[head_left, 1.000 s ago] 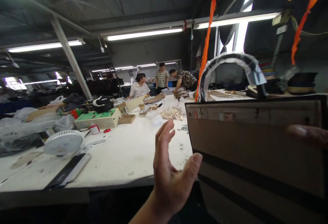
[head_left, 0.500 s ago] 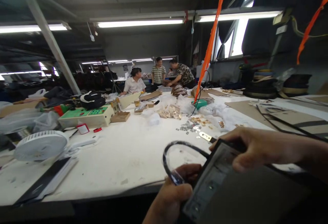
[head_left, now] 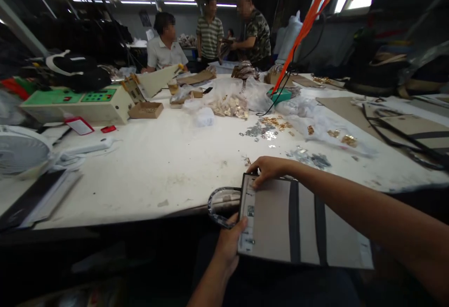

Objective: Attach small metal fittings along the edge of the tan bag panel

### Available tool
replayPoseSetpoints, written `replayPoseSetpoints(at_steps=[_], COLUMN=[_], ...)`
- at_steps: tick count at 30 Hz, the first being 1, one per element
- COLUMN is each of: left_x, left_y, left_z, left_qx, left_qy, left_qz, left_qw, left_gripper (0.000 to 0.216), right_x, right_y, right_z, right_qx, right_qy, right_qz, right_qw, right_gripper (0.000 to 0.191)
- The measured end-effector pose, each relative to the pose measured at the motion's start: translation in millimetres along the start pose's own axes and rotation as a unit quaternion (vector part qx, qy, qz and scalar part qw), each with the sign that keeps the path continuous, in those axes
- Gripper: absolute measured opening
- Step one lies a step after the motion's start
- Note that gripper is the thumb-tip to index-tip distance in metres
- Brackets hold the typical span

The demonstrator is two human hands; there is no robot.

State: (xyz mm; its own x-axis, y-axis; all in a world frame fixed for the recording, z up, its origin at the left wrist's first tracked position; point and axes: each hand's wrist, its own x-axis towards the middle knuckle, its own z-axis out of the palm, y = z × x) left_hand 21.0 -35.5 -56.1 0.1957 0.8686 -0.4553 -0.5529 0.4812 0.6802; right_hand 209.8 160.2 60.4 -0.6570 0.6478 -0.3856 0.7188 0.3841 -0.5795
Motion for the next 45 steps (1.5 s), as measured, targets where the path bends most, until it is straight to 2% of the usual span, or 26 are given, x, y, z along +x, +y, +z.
replayPoseSetpoints(at_steps=[5, 6, 8, 9, 11, 12, 14, 15, 17, 20, 22, 27, 29, 32, 37, 39, 42, 43, 45], left_x=[1.9, 0.9, -1.8, -3.0, -4.2, -4.0, -2.2, -0.7, 2.4, 5.7, 6.5, 6.4, 6.3, 6.6, 7.2, 7.0, 6.7, 6.7, 7.1], left_y=[-1.3, -1.6, -2.7, -3.3, -3.6, -2.9, 0.3, 2.5, 7.1, 10.9, 11.1, 10.8, 11.2, 10.7, 8.3, 9.1, 11.0, 11.1, 10.1], left_z=[10.2, 11.8, 15.1, 17.0, 21.5, 24.2, 30.4, 33.5, 39.0, 43.5, 44.4, 45.6, 46.0, 45.6, 45.4, 46.4, 47.2, 47.0, 46.3], left_qx=[-0.001, 0.002, 0.002, -0.002, -0.016, -0.025, -0.043, -0.052, -0.072, -0.09, -0.086, -0.064, -0.068, -0.074, -0.07, -0.062, -0.058, -0.059, -0.063], left_qy=[0.032, 0.038, 0.055, 0.065, 0.079, 0.084, 0.095, 0.101, 0.115, 0.125, 0.13, 0.147, 0.144, 0.134, 0.13, 0.129, 0.124, 0.122, 0.115], left_qz=[0.004, 0.004, 0.003, 0.001, -0.008, -0.01, -0.018, -0.023, -0.03, -0.027, -0.024, -0.017, -0.015, -0.015, -0.018, -0.016, -0.01, -0.011, -0.015], left_qw=[0.999, 0.999, 0.998, 0.998, 0.997, 0.996, 0.994, 0.993, 0.99, 0.988, 0.988, 0.987, 0.987, 0.988, 0.989, 0.99, 0.991, 0.991, 0.991], left_gripper=[0.059, 0.059, 0.059, 0.058, 0.058, 0.058, 0.057, 0.056, 0.056, 0.056, 0.057, 0.059, 0.06, 0.059, 0.056, 0.053, 0.052, 0.053, 0.054], right_x=[6.9, 3.8, -8.2, -16.8, -36.8, -46.4, -60.6, -63.9, -62.9, -51.4, -45.3, -43.5, -43.1, -40.0, -32.6, -30.3, -30.3, -31.3, -33.1], right_y=[15.2, 14.0, 4.1, -4.5, -26.1, -37.1, -53.6, -57.7, -56.7, -43.6, -38.3, -49.1, -53.6, -54.1, -54.2, -59.2, -69.8, -72.7, -75.1], right_z=[-2.4, -3.8, -6.1, -6.4, -3.3, 0.8, 15.8, 26.4, 51.9, 87.8, 100.6, 93.1, 87.8, 88.3, 100.3, 101.0, 92.7, 88.7, 82.5], right_qx=[0.009, 0.016, 0.036, 0.056, 0.131, 0.189, 0.304, 0.348, 0.403, 0.444, 0.468, 0.584, 0.617, 0.63, 0.6, 0.553, 0.456, 0.433, 0.422], right_qy=[0.02, 0.05, 0.167, 0.245, 0.397, 0.448, 0.497, 0.505, 0.503, 0.496, 0.504, 0.497, 0.487, 0.472, 0.452, 0.446, 0.395, 0.377, 0.366], right_qz=[0.006, 0.011, 0.018, 0.018, 0.009, -0.001, -0.045, -0.073, -0.119, -0.128, -0.126, -0.145, -0.146, -0.148, -0.177, -0.175, -0.14, -0.131, -0.127], right_qw=[1.0, 0.999, 0.985, 0.968, 0.908, 0.874, 0.811, 0.786, 0.755, 0.735, 0.715, 0.626, 0.6, 0.599, 0.636, 0.682, 0.785, 0.808, 0.819], right_gripper=[0.075, 0.073, 0.06, 0.052, 0.045, 0.044, 0.039, 0.036, 0.032, 0.03, 0.034, 0.051, 0.053, 0.053, 0.049, 0.049, 0.052, 0.053, 0.054])
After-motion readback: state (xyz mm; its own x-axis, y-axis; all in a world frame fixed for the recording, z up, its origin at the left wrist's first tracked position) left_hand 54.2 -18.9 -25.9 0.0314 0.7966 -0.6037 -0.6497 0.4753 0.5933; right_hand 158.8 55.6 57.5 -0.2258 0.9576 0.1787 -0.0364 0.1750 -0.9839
